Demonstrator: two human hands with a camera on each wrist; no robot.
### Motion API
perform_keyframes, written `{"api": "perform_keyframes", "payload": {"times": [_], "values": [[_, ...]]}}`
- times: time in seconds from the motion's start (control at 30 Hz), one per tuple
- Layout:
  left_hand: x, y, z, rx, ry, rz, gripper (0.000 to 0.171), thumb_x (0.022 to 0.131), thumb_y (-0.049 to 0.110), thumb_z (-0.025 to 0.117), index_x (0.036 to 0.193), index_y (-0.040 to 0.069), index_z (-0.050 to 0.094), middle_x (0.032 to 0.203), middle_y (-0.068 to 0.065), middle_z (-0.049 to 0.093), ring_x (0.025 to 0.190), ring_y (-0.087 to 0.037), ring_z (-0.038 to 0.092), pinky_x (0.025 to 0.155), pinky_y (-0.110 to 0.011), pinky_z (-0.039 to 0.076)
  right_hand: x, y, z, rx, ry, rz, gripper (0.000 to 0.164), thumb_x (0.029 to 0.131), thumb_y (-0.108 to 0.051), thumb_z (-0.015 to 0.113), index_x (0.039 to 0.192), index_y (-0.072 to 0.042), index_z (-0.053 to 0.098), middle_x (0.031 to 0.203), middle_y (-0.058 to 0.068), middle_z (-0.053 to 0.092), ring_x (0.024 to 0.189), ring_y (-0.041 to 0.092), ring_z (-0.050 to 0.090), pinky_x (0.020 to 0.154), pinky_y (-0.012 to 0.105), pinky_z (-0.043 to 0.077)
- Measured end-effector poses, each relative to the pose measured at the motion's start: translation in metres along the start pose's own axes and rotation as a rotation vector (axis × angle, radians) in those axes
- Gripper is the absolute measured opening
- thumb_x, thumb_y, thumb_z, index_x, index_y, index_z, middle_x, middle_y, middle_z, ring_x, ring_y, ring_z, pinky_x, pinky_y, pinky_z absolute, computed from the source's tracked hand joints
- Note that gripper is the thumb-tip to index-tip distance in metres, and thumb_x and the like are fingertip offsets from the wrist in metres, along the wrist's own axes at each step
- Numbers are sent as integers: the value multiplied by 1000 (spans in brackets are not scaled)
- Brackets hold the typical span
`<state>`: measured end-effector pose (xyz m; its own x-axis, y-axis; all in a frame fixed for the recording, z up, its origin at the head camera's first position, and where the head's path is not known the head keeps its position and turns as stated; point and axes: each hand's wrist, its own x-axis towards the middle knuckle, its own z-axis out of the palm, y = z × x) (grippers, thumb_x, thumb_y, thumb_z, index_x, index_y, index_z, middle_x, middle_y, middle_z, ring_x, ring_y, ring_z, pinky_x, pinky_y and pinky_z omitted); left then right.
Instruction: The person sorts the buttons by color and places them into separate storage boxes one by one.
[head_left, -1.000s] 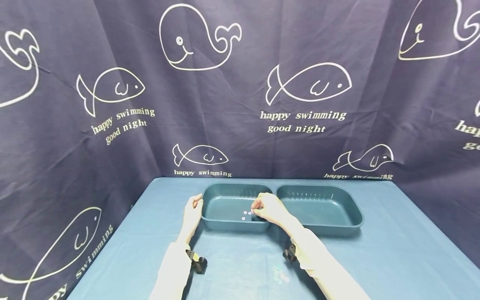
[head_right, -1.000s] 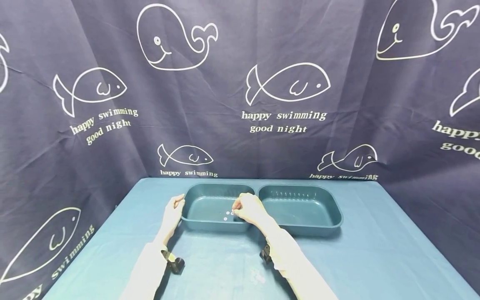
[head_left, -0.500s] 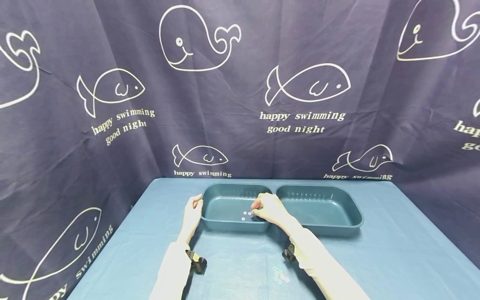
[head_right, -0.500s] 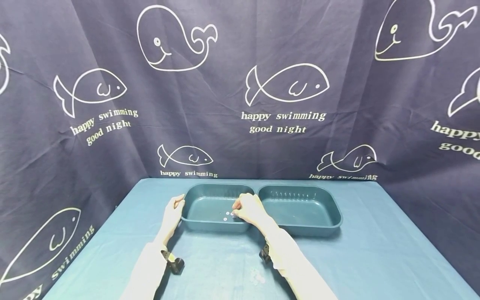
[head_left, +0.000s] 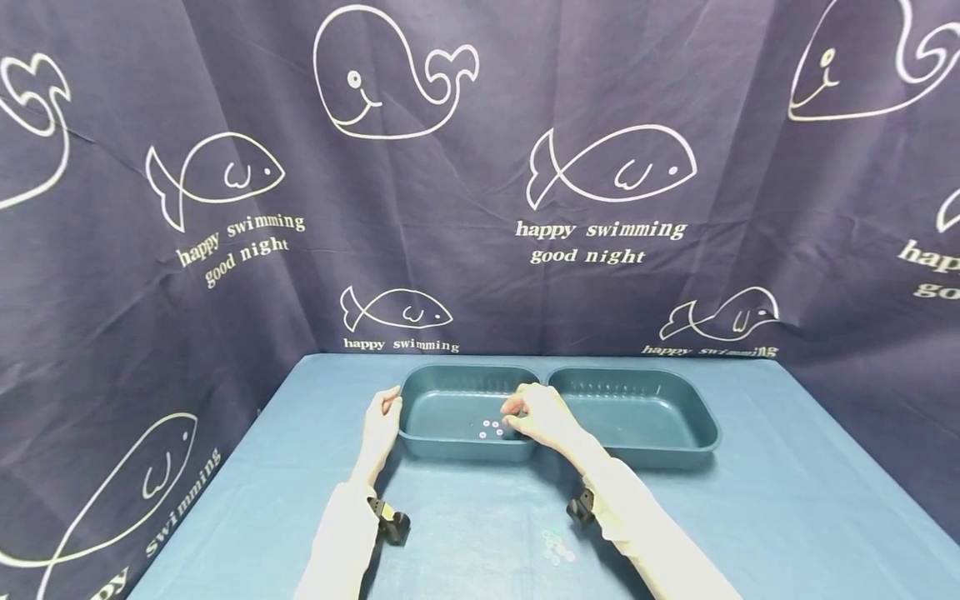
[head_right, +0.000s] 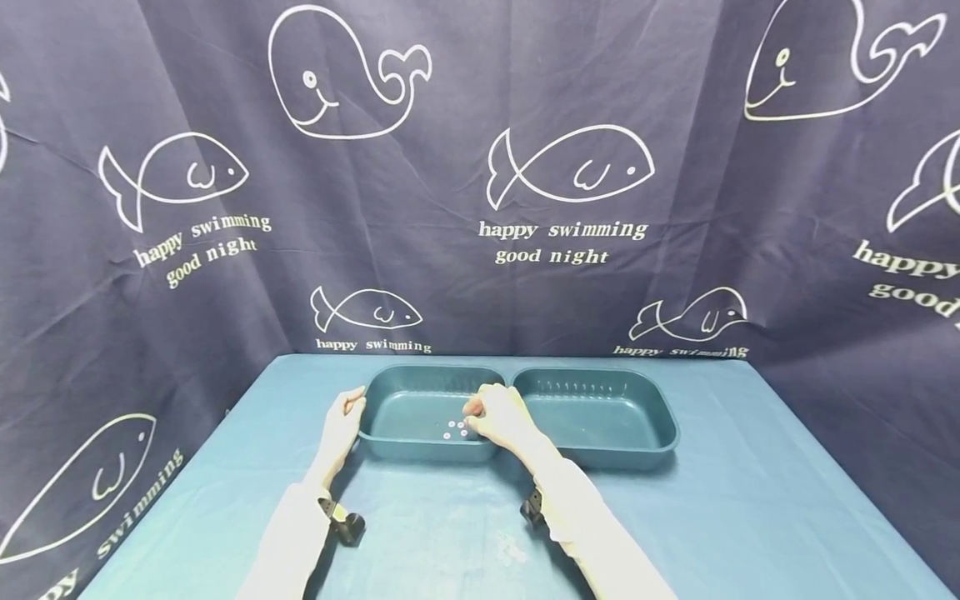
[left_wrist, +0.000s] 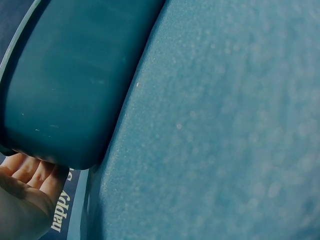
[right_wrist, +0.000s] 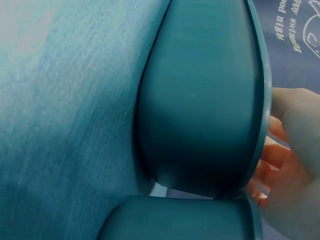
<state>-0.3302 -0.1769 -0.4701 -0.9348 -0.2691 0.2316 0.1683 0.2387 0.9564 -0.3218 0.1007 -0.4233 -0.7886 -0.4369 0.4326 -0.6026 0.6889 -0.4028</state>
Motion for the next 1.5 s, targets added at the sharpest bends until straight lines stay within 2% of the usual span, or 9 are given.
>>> {"api": "perform_keyframes", "payload": {"times": [0.27,0.4,0.63,0.77,0.87,1.07,1.2,1.37,1.5], "values": [[0,-4,1,-3,-18,-5,33,96,5,45,126,-6,49,128,-28,53,120,-38,50,103,-48,38,-8,-3,-9,107,-5,22,12,75,-14,72,86,-8,72,75,-3,62,71,14,60,66,24,48],[0,-3,0,2,-15,-6,33,96,5,46,126,-5,49,126,-28,55,118,-37,51,102,-47,39,-13,-7,-15,150,19,7,11,76,-14,72,86,-9,73,73,-4,60,69,14,58,64,22,47],[-1,0,-3,25,-13,-8,33,95,6,46,127,-5,50,122,-28,57,114,-37,54,98,-46,41,-30,-12,-27,195,32,9,10,78,-13,71,87,-11,73,70,-7,56,65,4,48,61,20,44],[-1,1,-3,18,-17,-15,33,95,5,46,126,-5,49,126,-28,55,118,-37,52,101,-47,39,-41,-14,-33,211,30,4,10,79,-12,71,88,-9,72,70,-7,56,64,1,46,59,19,43],[0,1,-3,9,-19,-20,33,95,5,46,127,-6,49,129,-28,52,122,-37,49,104,-47,37,-48,-16,-36,230,45,-9,10,78,-11,72,87,-7,72,70,-6,56,63,3,48,59,19,43],[0,0,-1,21,-21,-18,34,95,4,46,127,-5,48,130,-28,52,122,-37,49,104,-47,37,-62,-13,-35,221,73,-46,8,77,-10,73,85,-11,72,70,-9,56,64,8,51,59,21,45],[-1,0,-1,29,-17,-14,34,95,5,45,127,-5,48,128,-28,53,120,-36,50,103,-46,38,-71,-12,-34,222,58,-53,9,78,-11,73,87,-10,72,72,-9,57,66,7,52,61,21,45],[-1,-1,-1,32,-24,-11,34,96,5,45,128,-5,48,127,-28,53,119,-37,50,103,-46,38,-82,-12,-36,232,45,-51,11,78,-10,72,88,-8,72,72,-8,56,66,14,54,61,22,46],[0,1,-2,29,-26,-12,34,96,5,45,127,-6,48,130,-28,52,122,-37,49,105,-47,37,-89,-10,-35,210,82,-108,11,76,-9,73,86,-8,72,71,-8,55,64,16,54,59,24,46]]}}
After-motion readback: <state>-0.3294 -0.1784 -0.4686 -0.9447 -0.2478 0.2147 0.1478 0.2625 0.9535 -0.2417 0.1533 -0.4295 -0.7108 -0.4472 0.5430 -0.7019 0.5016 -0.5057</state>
